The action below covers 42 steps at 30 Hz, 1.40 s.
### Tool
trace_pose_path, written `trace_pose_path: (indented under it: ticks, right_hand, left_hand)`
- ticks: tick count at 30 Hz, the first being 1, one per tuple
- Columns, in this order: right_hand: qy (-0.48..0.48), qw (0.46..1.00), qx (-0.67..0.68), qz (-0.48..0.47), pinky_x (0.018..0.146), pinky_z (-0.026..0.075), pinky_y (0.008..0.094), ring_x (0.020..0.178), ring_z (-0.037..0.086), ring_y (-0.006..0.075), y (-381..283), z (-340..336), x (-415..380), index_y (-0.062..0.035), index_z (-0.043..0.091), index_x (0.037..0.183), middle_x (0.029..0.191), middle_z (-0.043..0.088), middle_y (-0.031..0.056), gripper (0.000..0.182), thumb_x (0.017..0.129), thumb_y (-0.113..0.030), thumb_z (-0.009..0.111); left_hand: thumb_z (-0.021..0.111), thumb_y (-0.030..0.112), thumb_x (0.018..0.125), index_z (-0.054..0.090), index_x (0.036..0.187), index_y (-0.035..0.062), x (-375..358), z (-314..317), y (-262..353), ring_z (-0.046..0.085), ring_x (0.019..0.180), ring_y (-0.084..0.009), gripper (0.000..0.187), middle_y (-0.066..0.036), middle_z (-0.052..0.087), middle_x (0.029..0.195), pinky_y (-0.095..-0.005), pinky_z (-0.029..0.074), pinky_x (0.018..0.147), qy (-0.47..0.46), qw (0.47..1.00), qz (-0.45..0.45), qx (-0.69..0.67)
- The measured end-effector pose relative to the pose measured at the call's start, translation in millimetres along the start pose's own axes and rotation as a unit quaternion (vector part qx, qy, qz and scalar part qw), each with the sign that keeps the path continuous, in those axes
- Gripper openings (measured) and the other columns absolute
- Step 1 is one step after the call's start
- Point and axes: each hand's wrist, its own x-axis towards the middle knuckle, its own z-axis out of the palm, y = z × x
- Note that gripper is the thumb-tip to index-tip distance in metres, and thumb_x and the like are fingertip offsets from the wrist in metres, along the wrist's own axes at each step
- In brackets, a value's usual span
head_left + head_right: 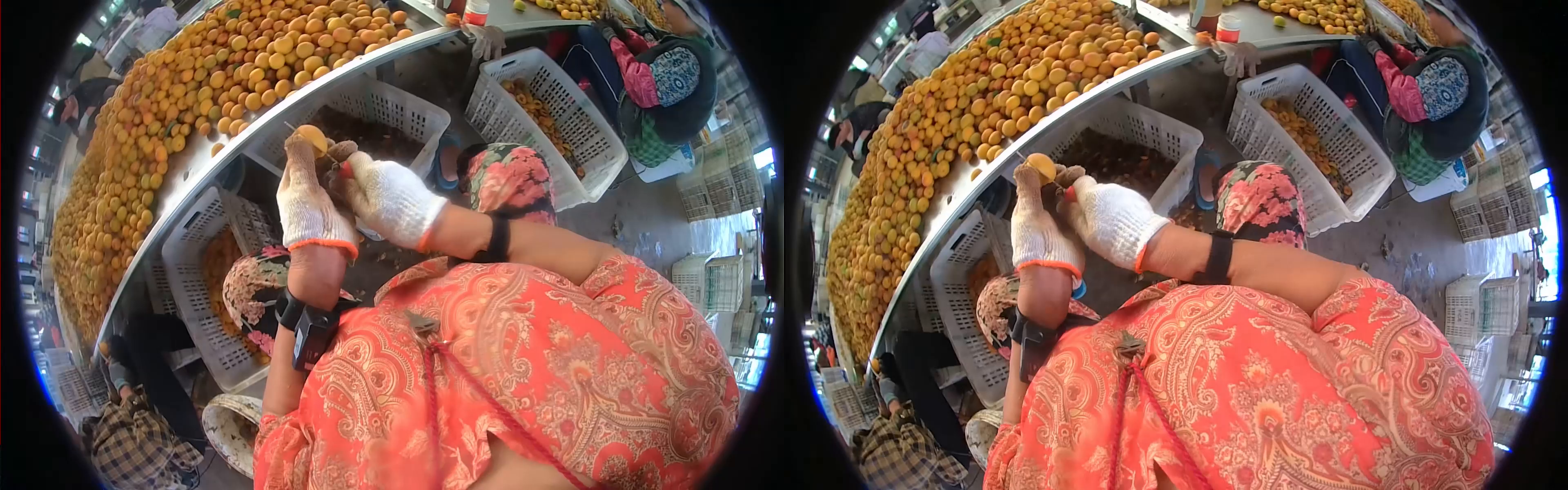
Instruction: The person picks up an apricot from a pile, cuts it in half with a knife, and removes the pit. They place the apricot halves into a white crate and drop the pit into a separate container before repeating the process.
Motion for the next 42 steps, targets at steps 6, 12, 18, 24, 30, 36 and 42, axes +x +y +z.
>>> trace_pose_path:
  ticks: [6,12,18,24,30,36,42]
  right_hand:
    - [-0.003,0.999,0.025,-0.02,0.061,0.05,0.0515,0.069,0.064,0.0433,7,-7,0,0.0018,0.052,0.101,0.071,0.064,0.0247,0.027,0.096,-0.025,0.054]
    - [-0.033,0.998,-0.045,0.0,0.066,0.052,0.049,0.077,0.067,0.0416,9,-2,1,0.0001,0.053,0.116,0.084,0.068,0.0239,0.03,0.095,-0.02,0.056]
    - [-0.061,0.997,0.032,0.035,0.069,0.051,0.0364,0.075,0.065,0.0223,-20,-36,10,0.0021,0.062,0.106,0.081,0.068,0.0162,0.025,0.095,-0.021,0.062]
    - [0.039,0.991,0.123,0.046,0.062,0.041,0.0227,0.072,0.049,0.0054,-41,-42,29,-0.0011,0.063,0.103,0.08,0.06,-0.0004,0.027,0.101,-0.027,0.057]
    - [0.045,0.96,0.263,0.079,0.061,0.041,0.0187,0.073,0.053,0.0031,-36,-31,41,-0.0009,0.066,0.102,0.081,0.061,-0.0007,0.027,0.099,-0.027,0.059]
    - [0.069,0.963,0.252,0.07,0.07,0.046,0.0209,0.082,0.055,0.0046,-44,-13,45,0.0032,0.067,0.107,0.09,0.066,0.0008,0.029,0.098,-0.024,0.059]
    - [0.053,0.994,0.098,0.022,0.068,0.048,0.0281,0.078,0.06,0.0112,-34,-6,46,0.0018,0.067,0.101,0.083,0.068,0.0079,0.027,0.095,-0.024,0.062]
  left_hand:
    - [0.06,0.038,0.098,0.06,0.111,0.0042,6,0,3,0.064,0.099,-0.0251,0.036,-0.011,0.066,0.104,-0.0391,0.054,0.082,-0.012,0.999,0.018,0.033]
    - [0.066,0.043,0.094,0.064,0.102,0.0128,6,5,-19,0.061,0.081,-0.0206,0.031,-0.003,0.067,0.091,-0.0367,0.052,0.074,0.091,0.989,-0.068,-0.095]
    - [0.056,0.048,0.099,0.064,0.098,0.0085,15,-14,-2,0.059,0.065,-0.0152,0.041,-0.004,0.067,0.089,-0.0307,0.048,0.063,0.141,0.989,-0.03,0.021]
    - [0.054,0.024,0.102,0.06,0.123,0.0025,-18,8,2,0.057,0.068,-0.0099,0.031,-0.004,0.067,0.093,-0.0223,0.045,0.058,-0.113,0.986,0.057,0.113]
    - [0.051,0.02,0.104,0.051,0.137,0.0015,-25,1,2,0.058,0.093,-0.009,0.038,-0.007,0.064,0.112,-0.0248,0.05,0.078,-0.137,0.938,0.215,0.234]
    - [0.052,0.017,0.102,0.053,0.135,-0.0005,-20,6,-11,0.063,0.099,-0.0164,0.037,-0.01,0.067,0.112,-0.0283,0.051,0.086,-0.102,0.987,0.128,0.011]
    - [0.046,0.016,0.105,0.054,0.133,0.0016,-25,-1,-6,0.062,0.097,-0.0126,0.033,-0.006,0.064,0.111,-0.0254,0.051,0.083,-0.016,0.995,-0.028,-0.096]
